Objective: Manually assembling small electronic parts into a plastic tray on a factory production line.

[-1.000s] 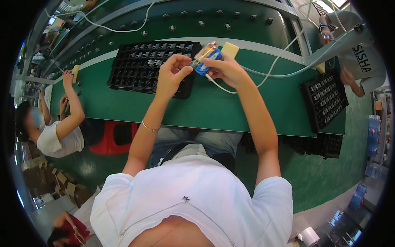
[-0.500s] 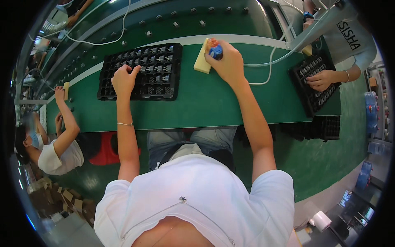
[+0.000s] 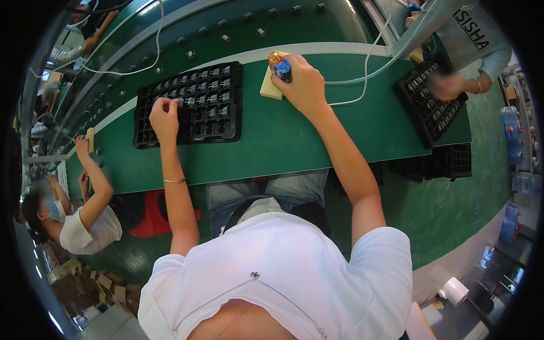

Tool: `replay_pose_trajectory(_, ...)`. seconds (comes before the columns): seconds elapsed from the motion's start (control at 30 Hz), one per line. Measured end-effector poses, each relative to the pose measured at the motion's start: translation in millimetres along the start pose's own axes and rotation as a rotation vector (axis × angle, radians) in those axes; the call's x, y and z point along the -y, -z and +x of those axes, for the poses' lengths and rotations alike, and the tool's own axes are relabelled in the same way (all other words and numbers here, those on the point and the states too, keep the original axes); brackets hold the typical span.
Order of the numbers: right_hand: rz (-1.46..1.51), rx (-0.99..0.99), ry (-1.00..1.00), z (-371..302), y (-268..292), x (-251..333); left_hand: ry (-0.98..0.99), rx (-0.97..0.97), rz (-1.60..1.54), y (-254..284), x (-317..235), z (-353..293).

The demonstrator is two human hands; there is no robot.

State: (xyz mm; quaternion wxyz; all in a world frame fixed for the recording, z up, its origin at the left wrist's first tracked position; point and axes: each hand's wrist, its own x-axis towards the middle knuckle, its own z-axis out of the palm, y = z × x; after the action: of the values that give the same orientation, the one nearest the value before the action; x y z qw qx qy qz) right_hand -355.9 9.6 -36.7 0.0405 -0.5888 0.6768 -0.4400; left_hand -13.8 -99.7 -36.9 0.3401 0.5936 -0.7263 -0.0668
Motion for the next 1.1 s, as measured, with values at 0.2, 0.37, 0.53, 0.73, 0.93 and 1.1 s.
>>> replay_pose_trajectory(0.2, -0.024, 0.019, -0.020, 0, 0, -3, 0.135, 0.001, -0.553, 5, -17, -5)
replay_pose_trajectory(0.37, -0.034, 0.040, -0.031, 3, 0, -1, 0.398, 0.264, -1.339, 17, -31, -15)
replay_pose_trajectory(0.53, -0.053, -0.024, 0.036, 14, -5, -4, 0.555, 0.447, -1.722, 11, -44, -33)
replay_pose_trajectory(0.73, -0.091, 0.079, -0.055, 78, -25, -34, 0.423, 0.573, -1.856, 4, -44, -55)
replay_pose_trajectory(0.93, -0.170, 0.018, -0.126, 137, -56, -85, 0.514, 0.513, -1.529, 26, -82, -65)
replay_pose_trajectory(1.1, -0.296, 0.033, -0.063, 143, -67, -95, 0.472, 0.496, -1.573, 18, -75, -68)
